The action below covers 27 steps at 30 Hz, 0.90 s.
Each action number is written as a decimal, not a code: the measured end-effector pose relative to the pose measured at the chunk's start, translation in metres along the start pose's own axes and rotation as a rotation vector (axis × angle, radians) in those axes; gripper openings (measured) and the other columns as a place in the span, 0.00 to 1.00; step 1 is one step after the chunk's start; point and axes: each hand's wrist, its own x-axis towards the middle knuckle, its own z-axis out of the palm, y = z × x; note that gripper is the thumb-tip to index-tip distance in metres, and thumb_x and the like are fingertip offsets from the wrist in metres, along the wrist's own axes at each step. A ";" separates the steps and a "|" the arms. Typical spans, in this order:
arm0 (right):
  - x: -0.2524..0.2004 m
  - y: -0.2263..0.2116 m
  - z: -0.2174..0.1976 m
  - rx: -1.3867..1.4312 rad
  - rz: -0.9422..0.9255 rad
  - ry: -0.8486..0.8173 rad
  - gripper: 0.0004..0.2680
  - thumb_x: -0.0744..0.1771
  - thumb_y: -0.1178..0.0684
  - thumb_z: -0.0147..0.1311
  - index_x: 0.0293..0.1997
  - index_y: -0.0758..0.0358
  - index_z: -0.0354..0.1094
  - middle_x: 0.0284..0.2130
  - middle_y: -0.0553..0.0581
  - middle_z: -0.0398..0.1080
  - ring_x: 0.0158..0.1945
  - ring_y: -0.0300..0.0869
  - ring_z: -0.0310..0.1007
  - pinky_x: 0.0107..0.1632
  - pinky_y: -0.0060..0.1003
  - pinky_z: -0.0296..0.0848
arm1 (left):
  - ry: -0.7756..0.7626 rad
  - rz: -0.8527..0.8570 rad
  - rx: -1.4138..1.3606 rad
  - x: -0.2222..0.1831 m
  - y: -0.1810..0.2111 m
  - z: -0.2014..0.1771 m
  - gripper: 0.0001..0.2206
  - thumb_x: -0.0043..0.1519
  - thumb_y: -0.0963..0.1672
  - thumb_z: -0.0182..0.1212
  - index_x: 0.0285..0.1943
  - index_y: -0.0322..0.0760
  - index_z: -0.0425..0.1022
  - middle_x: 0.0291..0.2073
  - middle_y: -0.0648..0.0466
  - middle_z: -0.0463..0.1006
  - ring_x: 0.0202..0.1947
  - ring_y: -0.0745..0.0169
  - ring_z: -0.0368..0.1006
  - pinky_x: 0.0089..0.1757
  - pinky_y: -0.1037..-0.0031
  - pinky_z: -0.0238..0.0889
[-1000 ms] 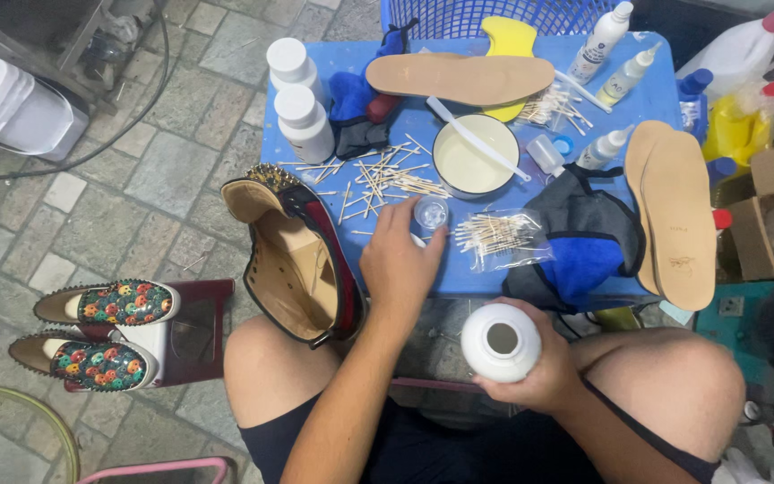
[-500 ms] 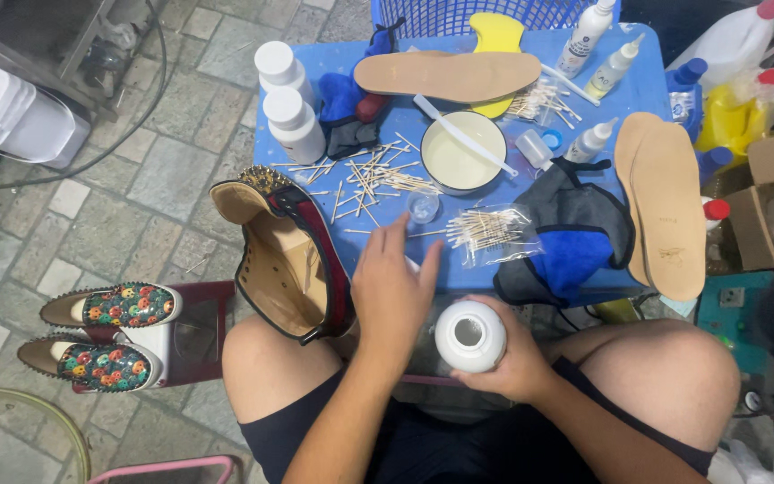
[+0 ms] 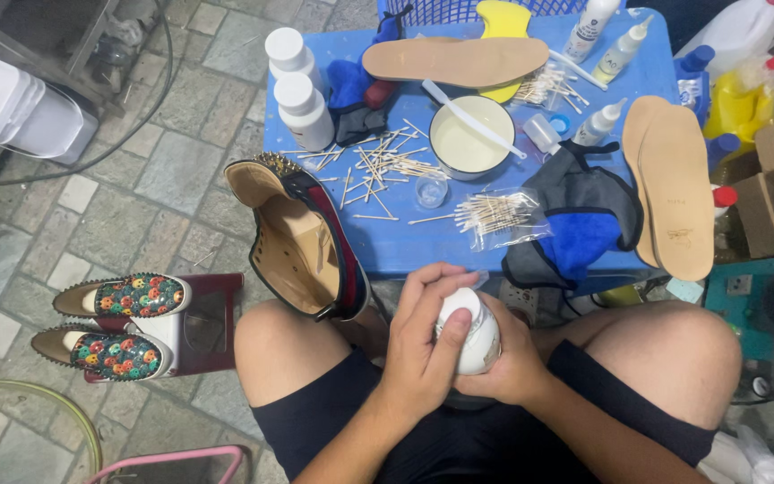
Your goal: The person pours liquid into a small container and uses a cotton swab to apply the substance along the edges of a shoe's sole and upper.
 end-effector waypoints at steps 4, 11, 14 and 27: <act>-0.001 -0.002 -0.002 -0.101 -0.008 0.074 0.36 0.50 0.49 0.75 0.63 0.63 0.59 0.47 0.61 0.75 0.50 0.48 0.79 0.51 0.42 0.76 | 0.087 0.093 0.141 -0.005 0.003 0.006 0.20 0.61 0.42 0.69 0.61 0.31 0.75 0.60 0.43 0.74 0.59 0.48 0.74 0.58 0.64 0.68; -0.005 -0.007 -0.002 -0.206 -0.097 0.216 0.36 0.50 0.49 0.73 0.63 0.63 0.59 0.50 0.62 0.72 0.52 0.51 0.77 0.53 0.44 0.75 | 0.156 0.148 0.162 -0.005 0.000 0.009 0.21 0.55 0.41 0.75 0.57 0.30 0.79 0.56 0.42 0.81 0.55 0.48 0.80 0.60 0.61 0.70; -0.003 -0.010 -0.003 -0.211 -0.065 0.244 0.36 0.49 0.49 0.74 0.62 0.63 0.61 0.50 0.62 0.73 0.52 0.51 0.77 0.53 0.43 0.75 | 0.156 0.179 0.209 -0.002 0.001 0.010 0.21 0.53 0.41 0.76 0.55 0.29 0.79 0.53 0.42 0.82 0.52 0.48 0.81 0.59 0.62 0.70; -0.011 0.020 -0.025 0.199 -0.151 -0.132 0.33 0.51 0.48 0.74 0.60 0.65 0.63 0.47 0.61 0.75 0.50 0.48 0.78 0.54 0.42 0.75 | -0.240 0.126 -0.138 0.011 -0.005 -0.013 0.17 0.54 0.42 0.77 0.50 0.30 0.80 0.50 0.43 0.83 0.52 0.50 0.83 0.54 0.65 0.74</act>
